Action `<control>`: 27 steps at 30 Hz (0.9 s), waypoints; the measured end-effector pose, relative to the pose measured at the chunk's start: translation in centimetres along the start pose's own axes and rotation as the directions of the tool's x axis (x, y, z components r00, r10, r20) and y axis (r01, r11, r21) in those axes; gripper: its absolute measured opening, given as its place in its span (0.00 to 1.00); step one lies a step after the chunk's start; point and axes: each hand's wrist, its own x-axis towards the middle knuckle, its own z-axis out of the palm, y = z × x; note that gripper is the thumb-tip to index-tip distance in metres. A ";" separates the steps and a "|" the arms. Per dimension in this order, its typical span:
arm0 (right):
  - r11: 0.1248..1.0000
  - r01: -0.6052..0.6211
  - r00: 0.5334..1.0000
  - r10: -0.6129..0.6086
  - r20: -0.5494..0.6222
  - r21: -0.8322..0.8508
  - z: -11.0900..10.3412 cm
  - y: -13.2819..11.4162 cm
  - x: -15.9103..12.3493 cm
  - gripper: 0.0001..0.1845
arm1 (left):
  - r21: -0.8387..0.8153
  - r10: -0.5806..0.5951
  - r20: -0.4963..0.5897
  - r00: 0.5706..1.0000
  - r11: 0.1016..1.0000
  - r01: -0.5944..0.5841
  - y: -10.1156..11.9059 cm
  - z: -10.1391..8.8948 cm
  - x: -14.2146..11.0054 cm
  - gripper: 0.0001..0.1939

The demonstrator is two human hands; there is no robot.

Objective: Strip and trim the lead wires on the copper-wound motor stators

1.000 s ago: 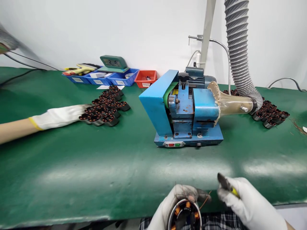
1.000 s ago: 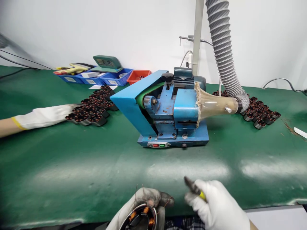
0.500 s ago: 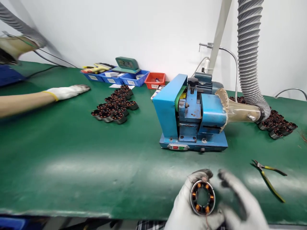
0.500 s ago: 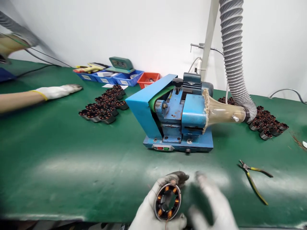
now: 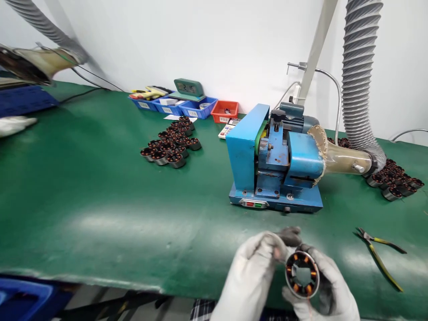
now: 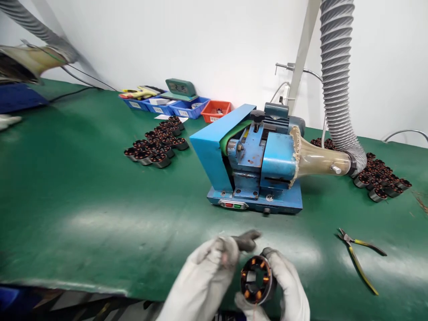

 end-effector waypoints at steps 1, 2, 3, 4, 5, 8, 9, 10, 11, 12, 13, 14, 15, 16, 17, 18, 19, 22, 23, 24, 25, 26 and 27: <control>1.000 -0.009 0.999 0.009 -0.038 0.000 0.1 0.0 0.1 0.27 | 0.022 0.024 -0.054 0.998 1.000 -0.022 0.0 -0.2 0.2 0.16; 1.000 -0.015 0.998 0.014 -0.059 -0.007 0.2 0.0 0.2 0.26 | 0.059 0.015 -0.079 0.997 0.998 -0.011 0.0 -0.4 0.4 0.14; 1.000 -0.013 0.998 0.012 -0.064 -0.018 0.2 0.0 0.2 0.26 | 0.107 -0.027 -0.077 0.997 0.994 0.035 0.0 -0.5 0.6 0.15; 1.000 -0.004 0.998 0.002 -0.055 -0.025 0.2 0.0 0.2 0.26 | 0.157 -0.089 -0.064 0.994 0.983 0.098 0.0 -0.5 0.8 0.17; 0.999 0.012 0.999 -0.013 -0.041 -0.033 0.1 0.0 0.2 0.26 | 0.193 -0.149 -0.058 0.987 0.968 0.157 -0.1 -0.5 0.9 0.18; 0.996 0.053 0.998 -0.054 -0.010 -0.068 0.0 0.0 0.1 0.27 | 0.192 -0.140 -0.141 0.980 0.967 0.166 -0.2 -0.2 0.7 0.10; 0.995 0.062 0.998 -0.063 -0.012 -0.077 -0.1 0.1 0.2 0.28 | 0.175 -0.093 -0.190 0.977 0.976 0.128 -0.2 -0.2 0.5 0.09; 0.994 0.070 0.997 -0.073 -0.023 -0.087 -0.1 0.1 0.2 0.28 | 0.154 -0.045 -0.234 0.971 0.985 0.083 -0.2 -0.2 0.4 0.09; 0.993 0.079 0.996 -0.083 -0.038 -0.091 -0.1 0.1 0.3 0.27 | 0.141 0.002 -0.272 0.962 0.989 0.038 -0.1 -0.2 0.3 0.09; 0.992 0.089 0.994 -0.094 -0.056 -0.092 -0.1 0.1 0.3 0.27 | 0.143 0.043 -0.298 0.954 0.990 0.000 0.0 -0.2 0.3 0.10; 0.990 0.099 0.992 -0.106 -0.071 -0.096 -0.1 0.2 0.4 0.26 | 0.166 0.077 -0.311 0.947 0.986 -0.026 0.2 -0.3 0.3 0.11; 0.989 0.108 0.990 -0.116 -0.081 -0.102 -0.1 0.2 0.4 0.26 | 0.212 0.099 -0.303 0.948 0.977 -0.035 0.4 -0.2 0.5 0.12; 0.988 0.114 0.989 -0.124 -0.085 -0.107 -0.1 0.3 0.4 0.26 | 0.274 0.106 -0.272 0.956 0.961 -0.029 0.5 -0.1 0.7 0.13; 0.986 0.120 0.988 -0.130 -0.085 -0.113 -0.1 0.3 0.3 0.25 | 0.336 0.098 -0.227 0.969 0.942 -0.017 0.7 0.0 1.0 0.14; 0.985 0.124 0.987 -0.135 -0.085 -0.121 -0.1 0.4 0.3 0.25 | 0.383 0.078 -0.178 0.981 0.924 -0.004 0.8 0.2 1.2 0.14; 0.983 0.129 0.986 -0.141 -0.086 -0.130 -0.1 0.4 0.2 0.24 | 0.401 0.047 -0.146 0.988 0.916 0.015 0.8 0.4 1.3 0.12; 0.981 0.134 0.986 -0.147 -0.085 -0.137 -0.1 0.5 0.1 0.23 | 0.388 0.011 -0.132 0.991 0.921 0.041 0.8 0.7 1.3 0.10; 0.980 0.155 0.984 -0.165 -0.071 -0.128 -0.1 0.7 0.0 0.24 | 0.240 -0.092 -0.160 0.983 0.962 0.129 0.5 1.2 0.9 0.05; 0.980 0.158 0.984 -0.167 -0.067 -0.119 -0.1 0.7 0.0 0.25 | 0.189 -0.114 -0.173 0.978 0.971 0.147 0.3 1.3 0.7 0.05; 0.981 0.158 0.984 -0.166 -0.065 -0.110 -0.1 0.8 0.0 0.25 | 0.145 -0.124 -0.185 0.975 0.978 0.152 0.1 1.4 0.5 0.05; 0.982 0.155 0.985 -0.162 -0.066 -0.104 0.0 0.8 0.0 0.25 | 0.106 -0.124 -0.197 0.973 0.984 0.146 -0.1 1.4 0.4 0.05; 0.983 0.152 0.985 -0.159 -0.066 -0.101 0.0 0.8 0.1 0.24 | 0.064 -0.107 -0.228 0.968 0.990 0.125 -0.4 1.4 0.4 0.05; 0.984 0.152 0.985 -0.158 -0.066 -0.099 0.1 0.8 0.1 0.24 | 0.019 -0.076 -0.276 0.958 0.996 0.084 -0.6 1.2 0.5 0.05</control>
